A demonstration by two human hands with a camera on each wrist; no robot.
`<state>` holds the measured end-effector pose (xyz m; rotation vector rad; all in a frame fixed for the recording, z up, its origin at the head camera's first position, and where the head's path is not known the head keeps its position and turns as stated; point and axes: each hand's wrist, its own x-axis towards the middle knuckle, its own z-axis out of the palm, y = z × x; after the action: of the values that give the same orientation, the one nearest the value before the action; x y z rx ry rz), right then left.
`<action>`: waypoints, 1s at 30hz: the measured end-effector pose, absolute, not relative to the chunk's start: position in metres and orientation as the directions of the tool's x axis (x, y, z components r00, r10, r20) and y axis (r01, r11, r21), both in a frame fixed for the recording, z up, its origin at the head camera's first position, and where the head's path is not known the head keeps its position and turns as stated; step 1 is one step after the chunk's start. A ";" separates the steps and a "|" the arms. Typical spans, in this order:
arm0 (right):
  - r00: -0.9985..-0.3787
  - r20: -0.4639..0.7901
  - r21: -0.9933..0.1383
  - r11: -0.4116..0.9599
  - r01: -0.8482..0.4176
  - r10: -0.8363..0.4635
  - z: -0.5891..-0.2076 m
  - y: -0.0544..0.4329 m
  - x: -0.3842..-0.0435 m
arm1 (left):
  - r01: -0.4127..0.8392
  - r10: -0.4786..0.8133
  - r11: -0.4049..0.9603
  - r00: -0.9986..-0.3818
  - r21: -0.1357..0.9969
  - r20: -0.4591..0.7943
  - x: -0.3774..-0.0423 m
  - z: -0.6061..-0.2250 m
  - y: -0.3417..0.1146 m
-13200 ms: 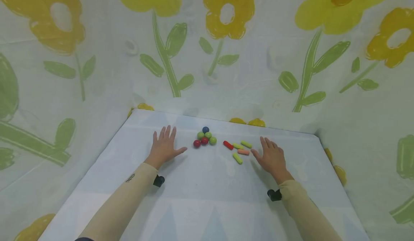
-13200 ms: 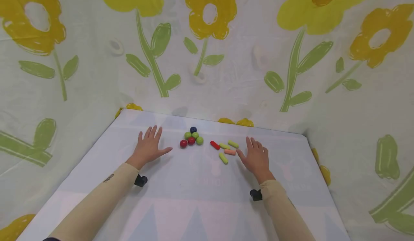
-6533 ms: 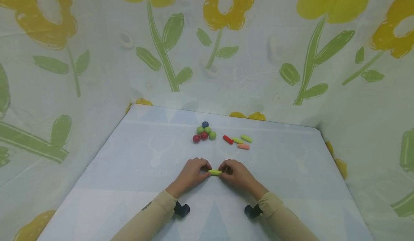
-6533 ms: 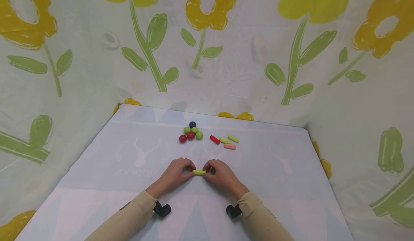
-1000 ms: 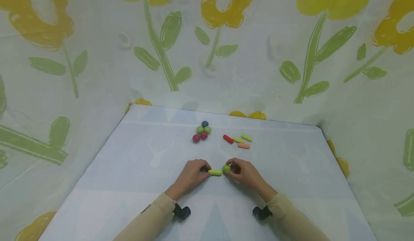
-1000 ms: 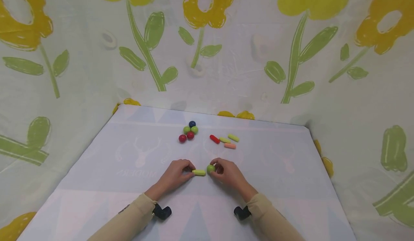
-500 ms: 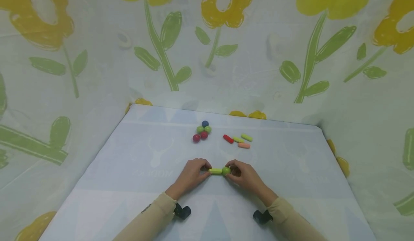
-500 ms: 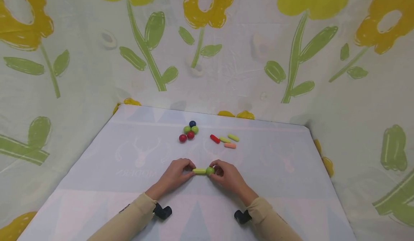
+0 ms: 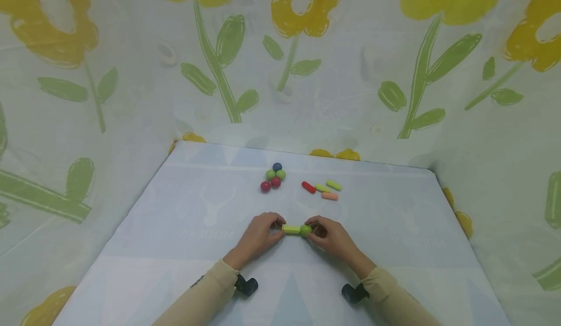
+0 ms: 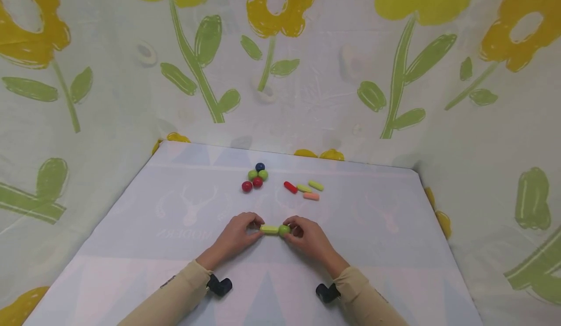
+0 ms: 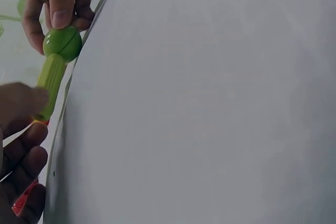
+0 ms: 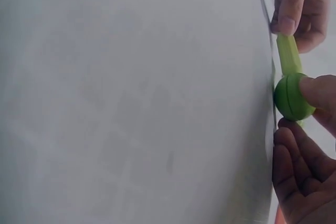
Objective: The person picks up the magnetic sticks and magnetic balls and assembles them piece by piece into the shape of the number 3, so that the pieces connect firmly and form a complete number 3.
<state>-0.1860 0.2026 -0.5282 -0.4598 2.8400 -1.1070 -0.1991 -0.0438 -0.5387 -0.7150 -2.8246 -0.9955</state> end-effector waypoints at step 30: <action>-0.953 0.022 -0.691 0.685 -0.232 -0.301 -0.530 0.205 -0.188 | 0.228 0.168 0.830 -0.972 0.509 0.162 -0.275 -0.531 -0.084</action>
<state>-0.1879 0.2047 -0.5300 -0.4434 2.7976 -1.1269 -0.2753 -0.0843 -0.5313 -0.3149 -2.8990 -0.8274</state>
